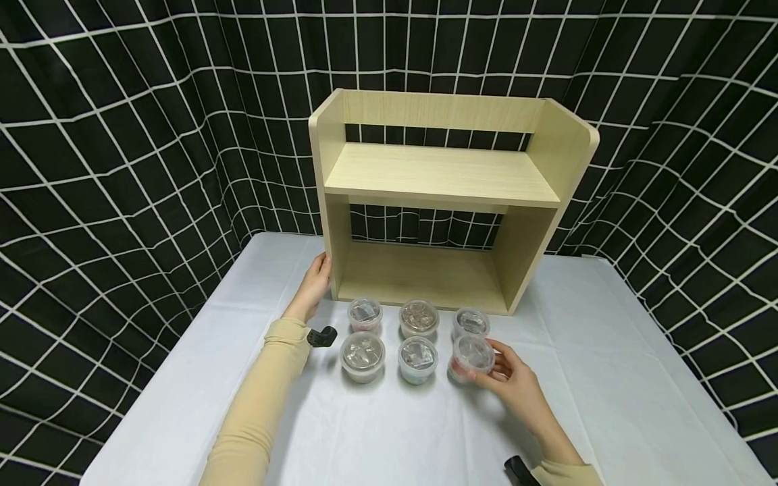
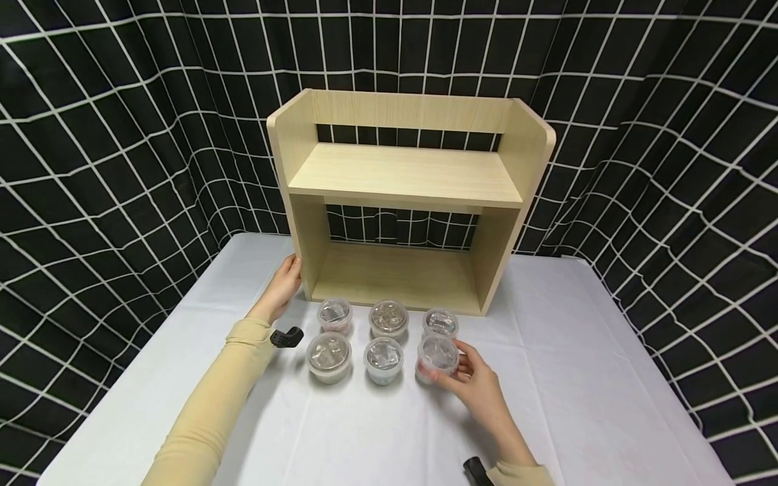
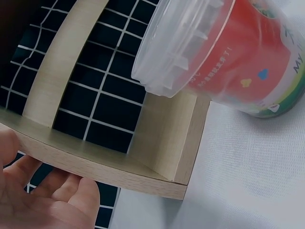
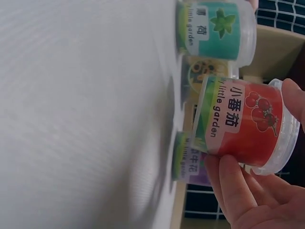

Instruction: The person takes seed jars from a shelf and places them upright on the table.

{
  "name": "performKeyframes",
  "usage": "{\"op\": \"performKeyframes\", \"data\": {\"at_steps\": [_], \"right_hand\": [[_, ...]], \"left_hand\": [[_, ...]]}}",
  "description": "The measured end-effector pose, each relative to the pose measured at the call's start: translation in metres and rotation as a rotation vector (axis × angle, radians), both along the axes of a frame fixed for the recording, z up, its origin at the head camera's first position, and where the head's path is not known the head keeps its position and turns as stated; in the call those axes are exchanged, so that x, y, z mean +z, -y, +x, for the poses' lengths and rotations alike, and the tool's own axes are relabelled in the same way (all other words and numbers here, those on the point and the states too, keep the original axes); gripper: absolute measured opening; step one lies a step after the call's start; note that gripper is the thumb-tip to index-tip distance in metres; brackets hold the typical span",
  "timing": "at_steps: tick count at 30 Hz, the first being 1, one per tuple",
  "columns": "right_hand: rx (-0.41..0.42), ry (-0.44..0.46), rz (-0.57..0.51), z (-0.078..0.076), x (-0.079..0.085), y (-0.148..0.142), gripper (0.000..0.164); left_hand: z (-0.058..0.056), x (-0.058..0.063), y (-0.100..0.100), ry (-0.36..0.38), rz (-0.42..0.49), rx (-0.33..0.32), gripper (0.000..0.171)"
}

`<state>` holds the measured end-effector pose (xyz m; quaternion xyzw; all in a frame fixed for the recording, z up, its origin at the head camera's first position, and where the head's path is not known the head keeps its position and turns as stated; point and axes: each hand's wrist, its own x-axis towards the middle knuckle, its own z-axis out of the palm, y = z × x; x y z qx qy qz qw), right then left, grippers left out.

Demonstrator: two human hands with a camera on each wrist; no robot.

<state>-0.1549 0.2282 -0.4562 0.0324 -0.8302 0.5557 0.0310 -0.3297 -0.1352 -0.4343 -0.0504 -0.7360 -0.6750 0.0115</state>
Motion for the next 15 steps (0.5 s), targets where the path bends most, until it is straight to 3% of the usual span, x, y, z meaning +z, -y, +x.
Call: {"op": "performKeyframes", "data": {"at_steps": [15], "right_hand": [[-0.029, 0.021, 0.034, 0.002, -0.0061, 0.0006, 0.07]], "left_hand": [[-0.0011, -0.0002, 0.0003, 0.003, -0.01, 0.005, 0.049]]}}
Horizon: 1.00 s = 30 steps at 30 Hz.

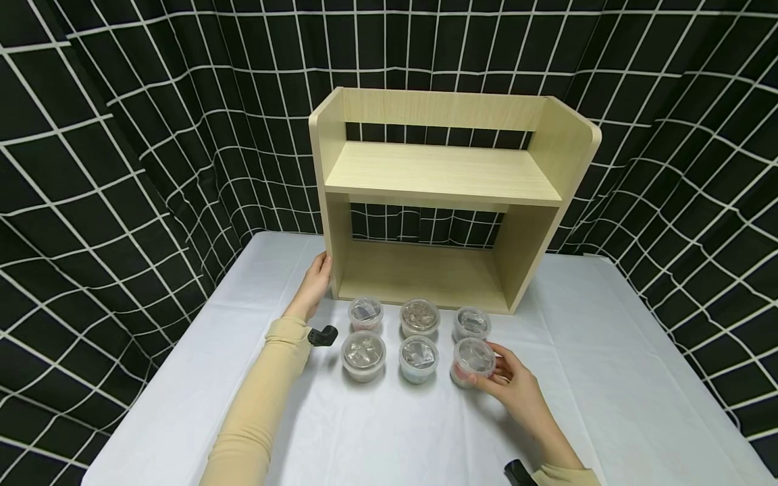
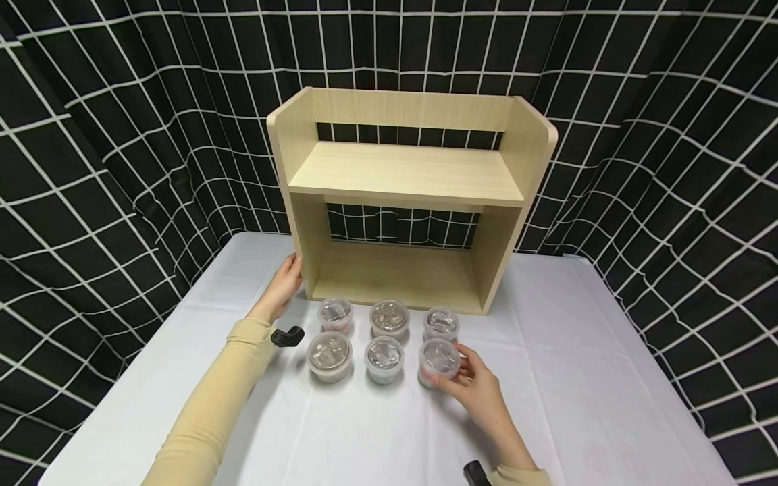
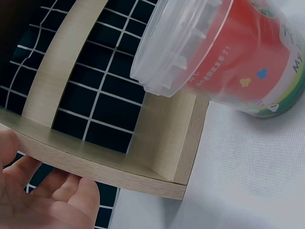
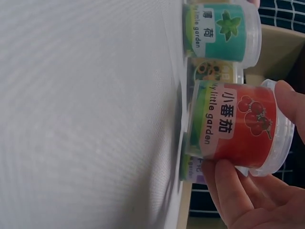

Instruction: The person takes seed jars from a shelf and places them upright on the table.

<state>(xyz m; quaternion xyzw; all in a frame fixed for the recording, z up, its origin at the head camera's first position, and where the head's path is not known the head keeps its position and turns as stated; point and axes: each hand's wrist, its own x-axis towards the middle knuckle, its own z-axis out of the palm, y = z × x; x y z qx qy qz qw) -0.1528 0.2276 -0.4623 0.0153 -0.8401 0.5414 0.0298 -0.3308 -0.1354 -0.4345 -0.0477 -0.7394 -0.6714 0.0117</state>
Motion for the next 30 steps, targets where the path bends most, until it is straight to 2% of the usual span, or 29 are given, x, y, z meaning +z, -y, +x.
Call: {"op": "performKeyframes", "data": {"at_steps": [10, 19, 23, 30], "right_hand": [[-0.012, -0.05, 0.023, 0.0001, -0.0043, -0.0009, 0.068], [-0.006, -0.017, 0.048, -0.0003, -0.0059, -0.0019, 0.07], [-0.007, -0.025, 0.065, -0.0001, -0.006, -0.0017, 0.07], [0.005, -0.012, 0.027, -0.0003, -0.0051, -0.0011, 0.071]], "left_hand": [[0.0004, -0.0002, -0.0003, 0.003, 0.011, -0.007, 0.05], [0.0024, 0.0015, 0.0001, 0.022, 0.029, -0.019, 0.05], [-0.0004, -0.0034, 0.0007, 0.014, 0.015, -0.01, 0.052], [0.0006, -0.002, 0.0002, 0.02, 0.003, -0.01, 0.053]]}}
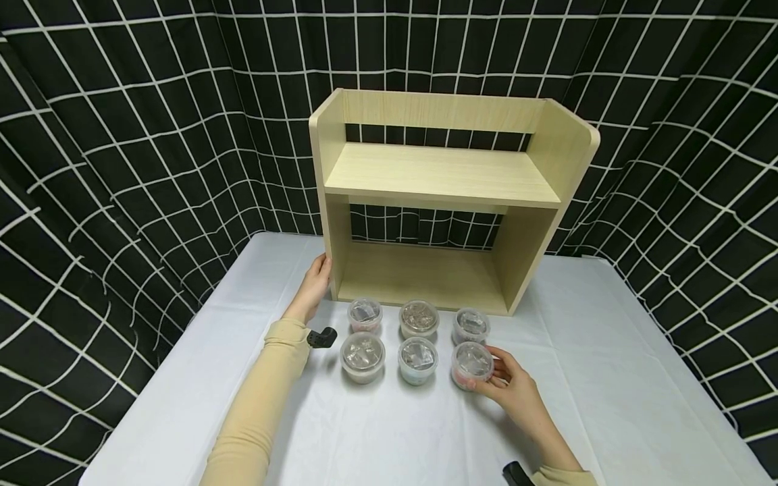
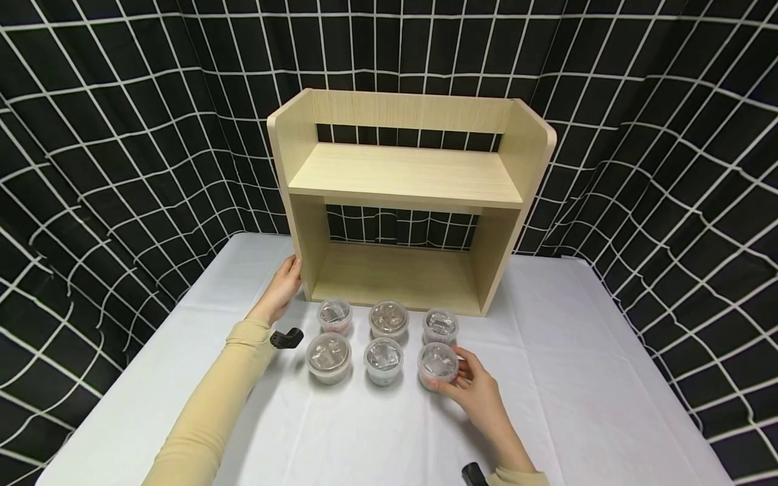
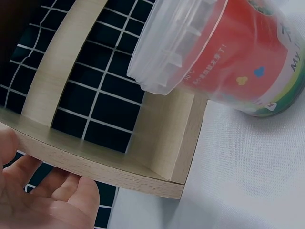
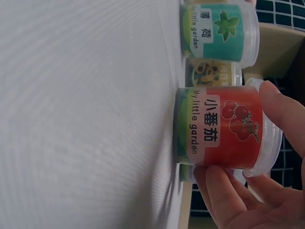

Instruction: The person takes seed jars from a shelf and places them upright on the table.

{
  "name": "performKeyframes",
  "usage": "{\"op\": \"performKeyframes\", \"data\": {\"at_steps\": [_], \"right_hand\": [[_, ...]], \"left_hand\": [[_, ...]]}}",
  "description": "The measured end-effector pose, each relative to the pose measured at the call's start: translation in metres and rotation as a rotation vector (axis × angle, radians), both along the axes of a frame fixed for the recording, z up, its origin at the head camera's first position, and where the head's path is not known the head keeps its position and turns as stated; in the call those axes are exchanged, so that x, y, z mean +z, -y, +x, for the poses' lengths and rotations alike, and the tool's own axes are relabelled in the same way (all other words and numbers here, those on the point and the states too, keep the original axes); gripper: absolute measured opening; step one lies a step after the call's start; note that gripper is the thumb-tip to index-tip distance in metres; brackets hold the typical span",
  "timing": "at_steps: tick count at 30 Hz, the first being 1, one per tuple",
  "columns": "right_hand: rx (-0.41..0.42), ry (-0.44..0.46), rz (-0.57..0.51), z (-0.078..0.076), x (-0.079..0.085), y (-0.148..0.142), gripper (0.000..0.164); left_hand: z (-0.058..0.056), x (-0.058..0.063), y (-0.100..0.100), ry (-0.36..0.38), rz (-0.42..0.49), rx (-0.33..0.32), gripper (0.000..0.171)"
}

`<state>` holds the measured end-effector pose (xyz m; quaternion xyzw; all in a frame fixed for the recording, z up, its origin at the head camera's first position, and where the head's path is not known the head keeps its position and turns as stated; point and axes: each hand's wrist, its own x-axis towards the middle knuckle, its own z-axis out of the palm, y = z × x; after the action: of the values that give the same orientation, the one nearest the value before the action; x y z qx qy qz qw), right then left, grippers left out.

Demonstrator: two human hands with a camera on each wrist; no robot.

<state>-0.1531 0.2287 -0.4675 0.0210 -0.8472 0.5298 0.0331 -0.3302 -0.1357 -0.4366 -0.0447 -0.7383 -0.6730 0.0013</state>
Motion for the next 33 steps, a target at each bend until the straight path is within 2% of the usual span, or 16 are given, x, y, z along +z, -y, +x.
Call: {"op": "performKeyframes", "data": {"at_steps": [4, 11, 21, 27, 33], "right_hand": [[0.007, 0.001, -0.008, 0.0, 0.0, -0.001, 0.072], [-0.002, -0.002, 0.011, 0.0, 0.001, -0.002, 0.072], [0.001, 0.02, -0.044, 0.0, 0.001, -0.001, 0.072], [0.005, 0.015, -0.05, -0.001, -0.001, -0.001, 0.072], [0.046, 0.035, -0.036, 0.002, -0.001, -0.004, 0.076]], "left_hand": [[0.0, 0.001, 0.0, 0.013, -0.007, -0.001, 0.054], [-0.001, 0.0, -0.001, -0.004, -0.003, -0.009, 0.054], [-0.005, -0.004, -0.001, -0.002, -0.003, 0.004, 0.05], [-0.005, -0.007, 0.0, -0.002, -0.011, -0.011, 0.051], [-0.002, -0.012, 0.007, 0.007, -0.003, -0.054, 0.049]]}}
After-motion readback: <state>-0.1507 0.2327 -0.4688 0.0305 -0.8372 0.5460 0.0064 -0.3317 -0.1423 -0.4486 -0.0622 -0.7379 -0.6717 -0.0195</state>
